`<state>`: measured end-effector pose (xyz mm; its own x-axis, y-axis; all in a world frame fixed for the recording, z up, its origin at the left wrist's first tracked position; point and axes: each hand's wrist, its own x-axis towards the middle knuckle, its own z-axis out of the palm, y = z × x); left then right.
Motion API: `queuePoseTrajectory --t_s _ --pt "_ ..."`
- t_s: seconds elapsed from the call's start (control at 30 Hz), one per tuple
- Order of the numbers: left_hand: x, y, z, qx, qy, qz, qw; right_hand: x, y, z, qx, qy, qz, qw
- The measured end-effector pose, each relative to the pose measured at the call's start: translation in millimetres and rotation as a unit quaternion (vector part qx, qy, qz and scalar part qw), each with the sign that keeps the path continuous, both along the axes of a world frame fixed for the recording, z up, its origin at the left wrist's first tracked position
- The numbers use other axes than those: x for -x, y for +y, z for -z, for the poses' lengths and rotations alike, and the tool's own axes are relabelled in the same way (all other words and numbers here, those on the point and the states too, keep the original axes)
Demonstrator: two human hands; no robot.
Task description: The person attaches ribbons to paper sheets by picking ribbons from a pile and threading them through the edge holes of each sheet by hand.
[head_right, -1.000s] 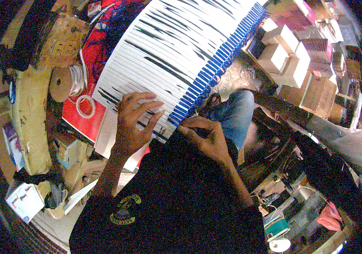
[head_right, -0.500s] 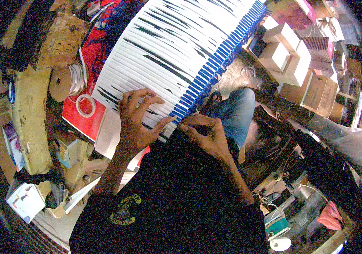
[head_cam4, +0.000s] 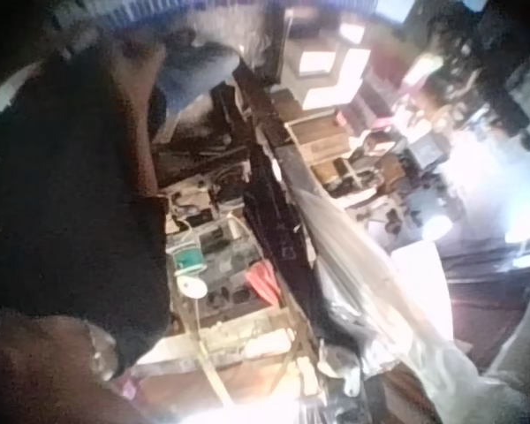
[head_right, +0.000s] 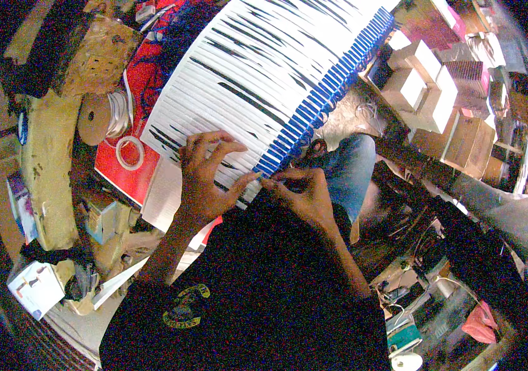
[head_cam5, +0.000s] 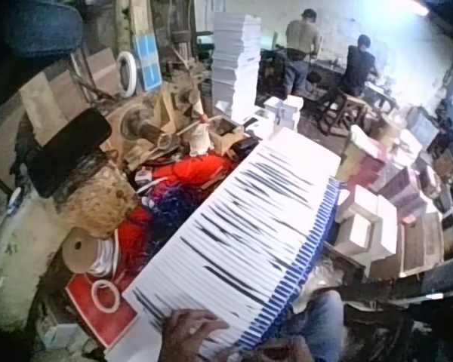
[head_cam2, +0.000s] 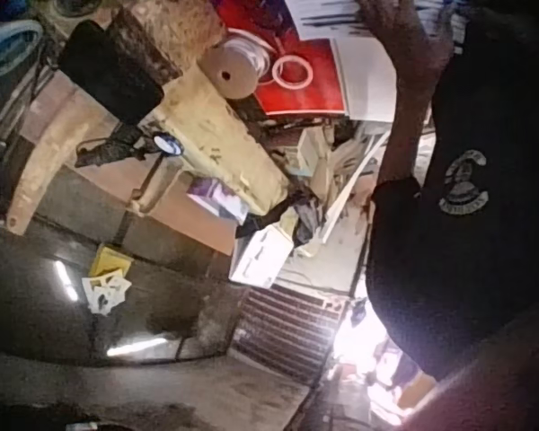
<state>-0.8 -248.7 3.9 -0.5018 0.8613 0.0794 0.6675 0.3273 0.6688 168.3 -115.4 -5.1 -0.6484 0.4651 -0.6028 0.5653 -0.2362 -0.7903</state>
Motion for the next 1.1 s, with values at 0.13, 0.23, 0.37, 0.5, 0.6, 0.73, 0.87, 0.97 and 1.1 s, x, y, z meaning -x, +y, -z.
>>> queuePoseTrajectory --t_s 0.13,0.23,0.37,0.5,0.6,0.73,0.87,0.97,1.1 --pt "36 -19 6 -0.130 0.035 -0.089 0.987 -17 -5 13 -0.037 -0.032 0.001 0.999" --pt "93 -54 21 -0.113 0.002 -0.371 0.922 -30 22 -8 0.008 -0.119 -0.047 0.992" --pt "160 -112 94 0.050 -0.016 -0.409 0.911 -64 54 -12 -0.207 -0.143 -0.052 0.967" --pt "186 -99 147 0.169 0.006 -0.373 0.912 -80 87 -5 -0.282 -0.078 0.005 0.956" --pt "194 -100 153 0.060 0.059 -0.312 0.946 -70 89 -14 -0.277 -0.078 0.025 0.957" --pt "189 -120 167 0.017 0.090 -0.181 0.979 -53 75 -22 -0.305 -0.045 -0.020 0.951" --pt "193 -139 188 -0.005 0.086 -0.156 0.984 -15 45 -31 -0.259 -0.038 -0.023 0.965" --pt "178 -126 128 0.134 0.114 -0.158 0.972 6 32 -38 -0.345 0.025 -0.096 0.933" --pt "146 -91 20 -0.013 0.086 -0.191 0.978 47 0 -69 -0.431 0.101 -0.140 0.886"
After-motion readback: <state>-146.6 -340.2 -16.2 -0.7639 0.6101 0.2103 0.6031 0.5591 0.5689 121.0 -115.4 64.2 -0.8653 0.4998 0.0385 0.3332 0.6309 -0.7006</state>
